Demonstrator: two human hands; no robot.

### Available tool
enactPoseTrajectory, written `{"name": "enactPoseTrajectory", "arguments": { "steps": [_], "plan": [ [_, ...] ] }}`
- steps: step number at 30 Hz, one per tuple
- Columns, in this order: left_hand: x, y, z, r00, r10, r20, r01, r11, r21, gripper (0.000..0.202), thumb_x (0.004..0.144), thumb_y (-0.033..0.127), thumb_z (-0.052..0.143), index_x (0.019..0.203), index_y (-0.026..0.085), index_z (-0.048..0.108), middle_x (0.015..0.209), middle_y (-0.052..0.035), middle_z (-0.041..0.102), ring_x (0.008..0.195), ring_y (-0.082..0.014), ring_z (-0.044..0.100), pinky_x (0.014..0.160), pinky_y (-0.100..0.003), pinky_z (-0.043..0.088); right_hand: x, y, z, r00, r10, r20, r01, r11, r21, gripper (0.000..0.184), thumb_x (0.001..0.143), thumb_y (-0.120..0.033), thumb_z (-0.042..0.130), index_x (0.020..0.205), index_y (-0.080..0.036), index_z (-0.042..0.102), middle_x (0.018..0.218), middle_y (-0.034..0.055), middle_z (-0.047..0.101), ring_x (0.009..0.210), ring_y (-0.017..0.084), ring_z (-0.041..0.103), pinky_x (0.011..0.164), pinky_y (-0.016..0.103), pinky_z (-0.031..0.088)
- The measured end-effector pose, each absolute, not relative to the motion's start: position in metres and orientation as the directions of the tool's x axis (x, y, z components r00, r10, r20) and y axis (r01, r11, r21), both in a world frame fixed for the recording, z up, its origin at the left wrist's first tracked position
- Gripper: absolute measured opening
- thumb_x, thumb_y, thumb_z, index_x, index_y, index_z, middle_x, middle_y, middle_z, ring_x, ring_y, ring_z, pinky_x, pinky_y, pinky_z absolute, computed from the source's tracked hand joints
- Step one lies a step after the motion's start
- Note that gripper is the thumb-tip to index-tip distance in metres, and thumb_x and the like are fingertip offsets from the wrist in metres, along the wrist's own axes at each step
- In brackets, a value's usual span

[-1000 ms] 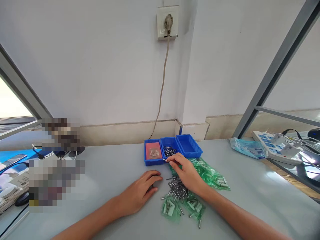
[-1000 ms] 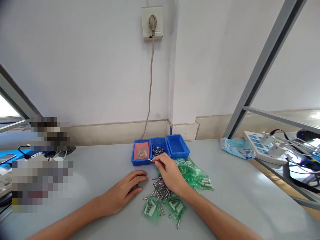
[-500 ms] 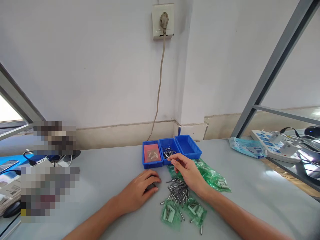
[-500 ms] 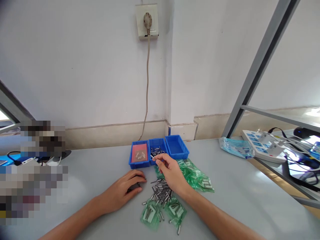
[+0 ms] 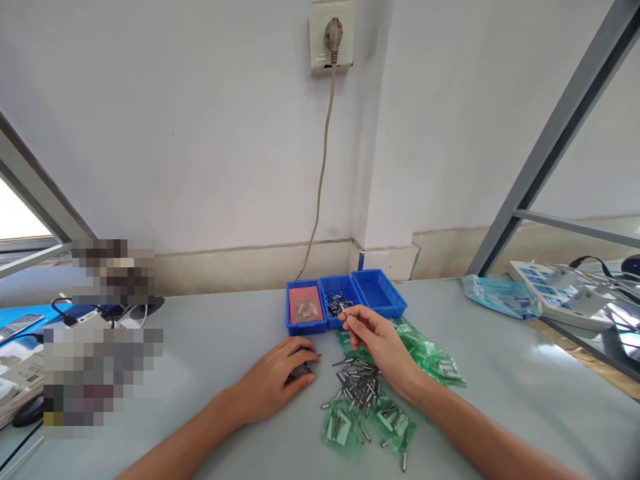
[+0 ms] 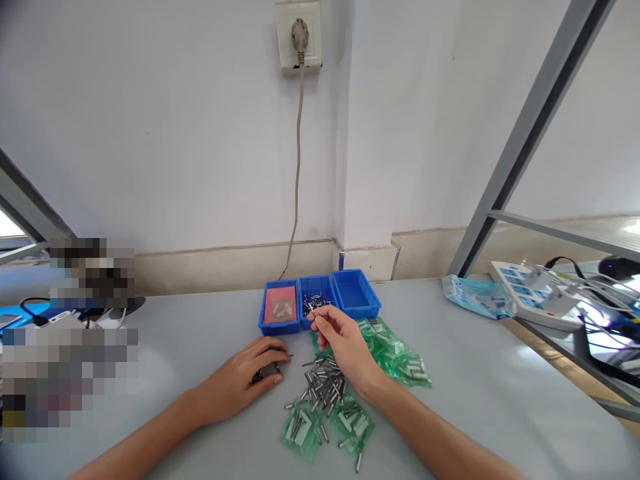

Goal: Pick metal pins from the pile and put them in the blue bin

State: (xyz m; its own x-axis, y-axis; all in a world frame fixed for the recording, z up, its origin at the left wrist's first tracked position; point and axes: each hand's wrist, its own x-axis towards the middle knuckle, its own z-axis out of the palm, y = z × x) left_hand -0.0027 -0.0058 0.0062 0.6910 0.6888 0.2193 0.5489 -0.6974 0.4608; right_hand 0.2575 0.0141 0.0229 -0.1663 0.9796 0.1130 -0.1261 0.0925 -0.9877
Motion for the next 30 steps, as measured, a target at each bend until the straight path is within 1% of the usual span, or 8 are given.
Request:
{"name": "enactPoseTrajectory", "arguments": {
  "steps": [3,7,12,17,23,30],
  "plan": [
    [-0.003,-0.006,0.007,0.691,0.690,0.217,0.551,-0.696,0.461,0.029,0.107,0.032,0.053,0.135,0.026,0.061,0.140,-0.0087,0.058,0.128,-0.0233,0.056,0.112,-0.040,0.048,0.257,0.014,0.025,-0.142,0.980,0.139,-0.085,0.128,-0.988,0.031,0.091,-0.052,0.071,0.099,-0.022,0.068,0.092,0.0018,0.061,0.066,0.013,0.050,0.063,0.029,0.043],
    [-0.003,-0.005,0.007,0.689,0.692,0.218,0.553,-0.695,0.459,0.031,0.108,0.033,0.053,0.137,0.025,0.060,0.140,-0.0089,0.059,0.130,-0.0232,0.056,0.113,-0.040,0.048,0.257,0.016,0.022,-0.128,0.972,0.197,-0.016,0.196,-0.980,0.029,0.092,-0.052,0.070,0.098,-0.023,0.068,0.085,0.0004,0.059,0.066,0.014,0.048,0.061,0.028,0.043],
    [-0.003,-0.003,0.007,0.695,0.683,0.224,0.546,-0.704,0.454,0.031,0.108,0.032,0.051,0.137,0.025,0.060,0.139,-0.0089,0.061,0.129,-0.0234,0.056,0.113,-0.041,0.049,0.258,0.021,0.013,-0.128,0.969,0.210,0.037,0.217,-0.976,0.027,0.094,-0.050,0.067,0.100,-0.023,0.067,0.089,0.0012,0.062,0.068,0.015,0.050,0.062,0.029,0.043],
    [-0.004,-0.004,0.006,0.695,0.678,0.241,0.533,-0.710,0.459,0.031,0.108,0.033,0.051,0.137,0.024,0.060,0.138,-0.0092,0.061,0.128,-0.0233,0.057,0.112,-0.040,0.049,0.258,0.022,0.011,-0.125,0.970,0.208,0.015,0.211,-0.977,0.027,0.093,-0.050,0.068,0.099,-0.024,0.068,0.085,0.0004,0.060,0.068,0.016,0.049,0.061,0.029,0.043],
    [-0.004,-0.004,0.005,0.693,0.675,0.253,0.530,-0.715,0.456,0.030,0.108,0.031,0.052,0.136,0.025,0.060,0.138,-0.0088,0.061,0.128,-0.0232,0.057,0.111,-0.040,0.050,0.256,0.018,0.019,-0.125,0.977,0.170,0.015,0.173,-0.985,0.030,0.090,-0.053,0.069,0.097,-0.024,0.068,0.088,0.0015,0.064,0.065,0.016,0.049,0.062,0.030,0.043],
    [-0.003,-0.005,0.007,0.702,0.666,0.252,0.531,-0.725,0.438,0.030,0.108,0.032,0.052,0.136,0.024,0.061,0.137,-0.0091,0.062,0.127,-0.0228,0.058,0.112,-0.039,0.049,0.254,0.011,0.028,-0.132,0.980,0.149,-0.058,0.143,-0.988,0.030,0.089,-0.052,0.071,0.095,-0.022,0.067,0.090,0.0021,0.064,0.065,0.014,0.048,0.062,0.029,0.043]
  ]
}}
